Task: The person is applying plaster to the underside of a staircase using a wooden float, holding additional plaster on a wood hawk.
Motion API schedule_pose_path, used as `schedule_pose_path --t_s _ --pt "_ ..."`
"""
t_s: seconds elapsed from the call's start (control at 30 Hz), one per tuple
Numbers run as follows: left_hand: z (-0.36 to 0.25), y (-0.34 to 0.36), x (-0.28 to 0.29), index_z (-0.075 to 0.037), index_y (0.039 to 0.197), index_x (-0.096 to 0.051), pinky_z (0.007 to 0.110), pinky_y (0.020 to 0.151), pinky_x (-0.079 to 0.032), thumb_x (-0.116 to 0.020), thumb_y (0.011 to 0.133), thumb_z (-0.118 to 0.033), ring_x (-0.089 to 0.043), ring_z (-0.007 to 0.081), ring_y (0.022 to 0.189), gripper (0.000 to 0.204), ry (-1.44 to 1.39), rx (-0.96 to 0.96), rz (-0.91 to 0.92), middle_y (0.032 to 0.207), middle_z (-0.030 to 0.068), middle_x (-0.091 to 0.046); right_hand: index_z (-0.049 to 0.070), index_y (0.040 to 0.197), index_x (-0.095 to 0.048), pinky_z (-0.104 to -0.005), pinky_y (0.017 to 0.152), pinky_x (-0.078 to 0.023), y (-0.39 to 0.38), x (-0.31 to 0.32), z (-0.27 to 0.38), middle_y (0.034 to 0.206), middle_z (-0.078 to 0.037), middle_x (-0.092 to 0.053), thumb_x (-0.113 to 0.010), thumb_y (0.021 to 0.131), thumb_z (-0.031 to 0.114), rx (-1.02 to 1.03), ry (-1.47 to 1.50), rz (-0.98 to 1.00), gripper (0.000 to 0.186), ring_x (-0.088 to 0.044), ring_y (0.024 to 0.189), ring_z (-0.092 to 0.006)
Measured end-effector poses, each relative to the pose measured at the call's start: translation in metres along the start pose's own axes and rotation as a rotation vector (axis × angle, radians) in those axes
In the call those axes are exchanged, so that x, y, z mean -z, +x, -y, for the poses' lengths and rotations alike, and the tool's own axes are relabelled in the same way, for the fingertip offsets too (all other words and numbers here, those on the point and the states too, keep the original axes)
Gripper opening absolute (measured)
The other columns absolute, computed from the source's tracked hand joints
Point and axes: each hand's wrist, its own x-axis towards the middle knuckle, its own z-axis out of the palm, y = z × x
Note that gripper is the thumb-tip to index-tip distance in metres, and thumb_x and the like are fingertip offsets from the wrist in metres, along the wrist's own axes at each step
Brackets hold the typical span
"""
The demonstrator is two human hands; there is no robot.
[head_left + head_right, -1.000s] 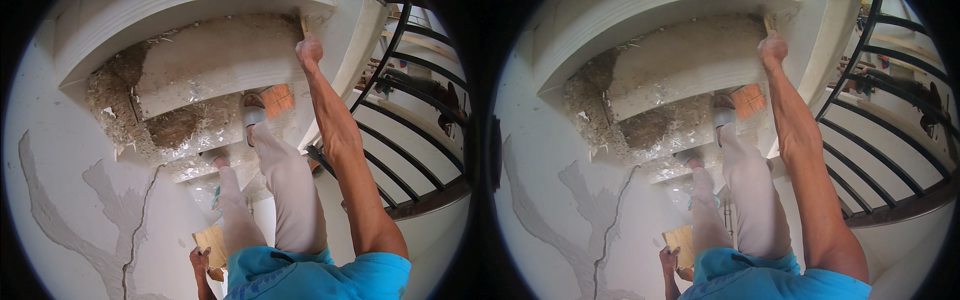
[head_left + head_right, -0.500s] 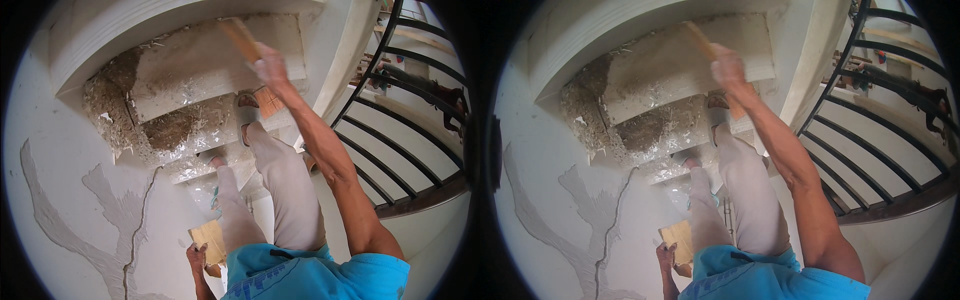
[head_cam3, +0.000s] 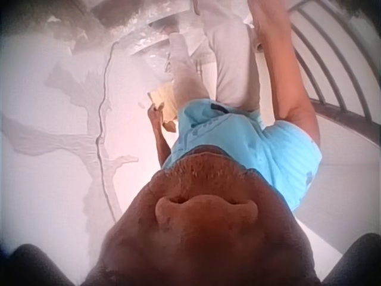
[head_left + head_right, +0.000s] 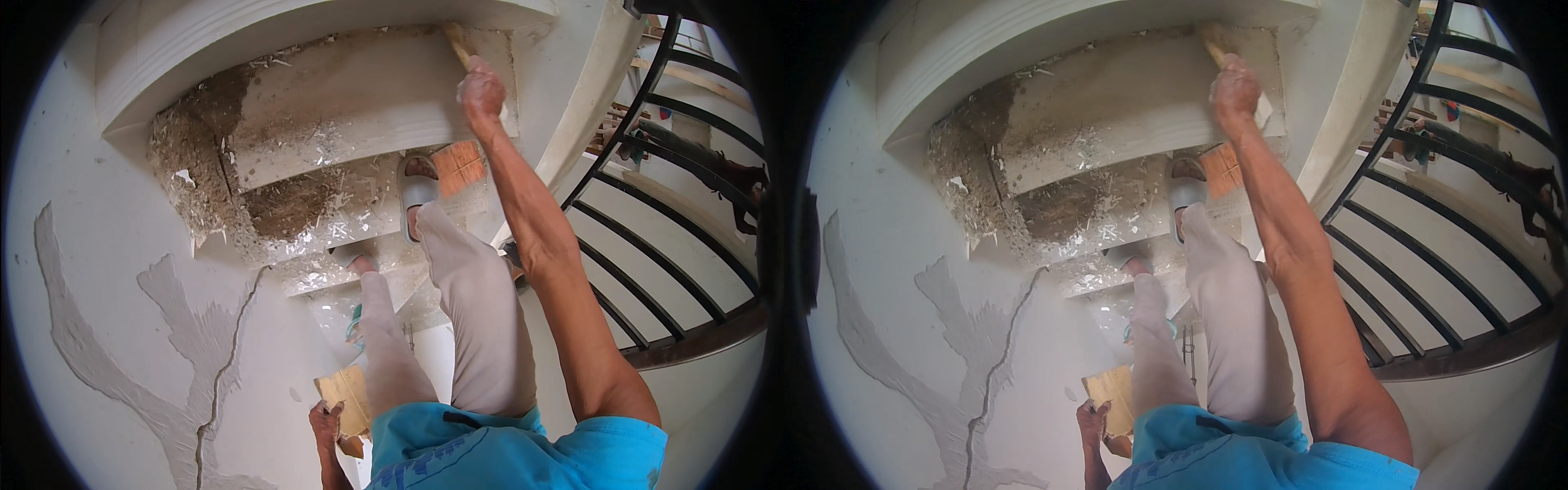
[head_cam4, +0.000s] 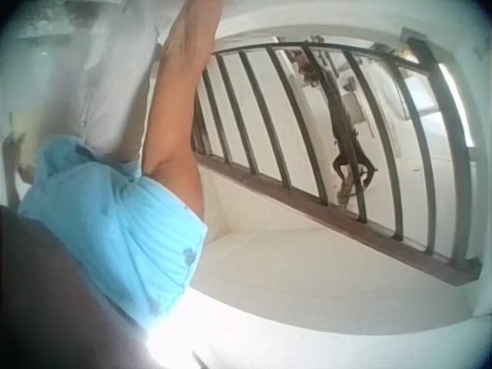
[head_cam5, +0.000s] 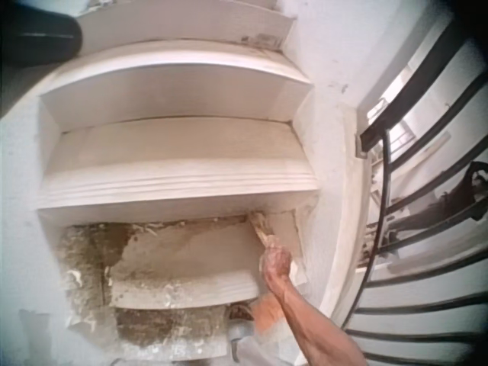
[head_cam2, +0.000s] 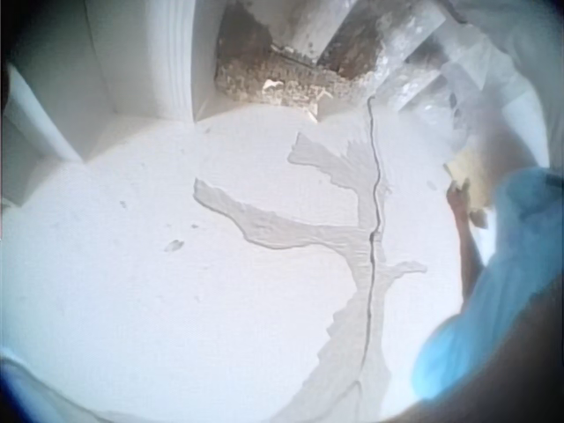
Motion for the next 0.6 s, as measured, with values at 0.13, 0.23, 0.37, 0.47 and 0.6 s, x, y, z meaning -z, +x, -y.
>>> schedule_pose_path --t_s 0.13,0.23,0.37,0.47,0.6 --pt "0.0 0.005 0.001 0.002 0.089 -0.068 0.027 0.06 -0.045 -0.071 0.08 -0.009 -0.054 0.0097 0.062 0.015 0.155 -0.012 0.046 0.074 0.0009 -0.064 0.009 0.109 -0.06 -0.0409 0.078 -0.053 -0.024 -0.011 0.026 0.101 -0.012 -0.067 -0.051 0.084 0.004 0.321 -0.102 -0.036 0.027 -0.065 0.092 -0.0321" --pt "-0.004 0.005 -0.004 0.002 0.089 -0.068 0.026 0.058 -0.044 -0.071 0.08 -0.009 -0.053 0.0092 0.061 0.015 0.032 -0.041 0.069 0.072 0.0004 -0.063 0.01 0.119 -0.058 -0.0388 0.085 -0.053 -0.032 -0.006 0.057 0.113 -0.01 -0.065 -0.055 0.08 0.0 0.547 -0.158 0.071 0.04 -0.063 0.101 -0.0295" --pt "-0.012 0.001 -0.003 0.003 0.089 -0.067 0.025 0.056 -0.042 -0.071 0.08 -0.01 -0.051 0.0086 0.059 0.015 -0.044 -0.056 0.019 0.071 -0.0001 -0.062 0.009 0.113 -0.058 -0.0404 0.086 -0.052 -0.032 0.001 0.056 0.11 -0.012 -0.064 -0.059 0.077 0.001 0.555 -0.092 -0.01 0.037 -0.062 0.1 -0.0302" --pt "0.001 0.002 -0.002 0.003 0.088 -0.067 0.025 0.055 -0.041 -0.071 0.08 -0.009 -0.05 0.0089 0.058 0.015 -0.073 -0.042 -0.008 0.07 0.0003 -0.061 0.007 0.109 -0.059 -0.0413 0.083 -0.053 -0.029 0.007 0.037 0.106 -0.013 -0.064 -0.059 0.077 0.002 0.461 -0.14 -0.045 0.033 -0.063 0.097 -0.0313" --pt "0.009 0.003 0.003 0.002 0.083 -0.066 0.026 0.054 -0.041 -0.072 0.079 -0.008 -0.049 0.0091 0.057 0.011 0.23 -0.071 0.006 0.067 0.0001 -0.059 0.007 0.108 -0.06 -0.0419 0.083 -0.052 -0.034 -0.007 0.054 0.103 -0.014 -0.064 -0.059 0.078 0.003 0.297 -0.225 0.026 0.03 -0.062 0.095 -0.0323"
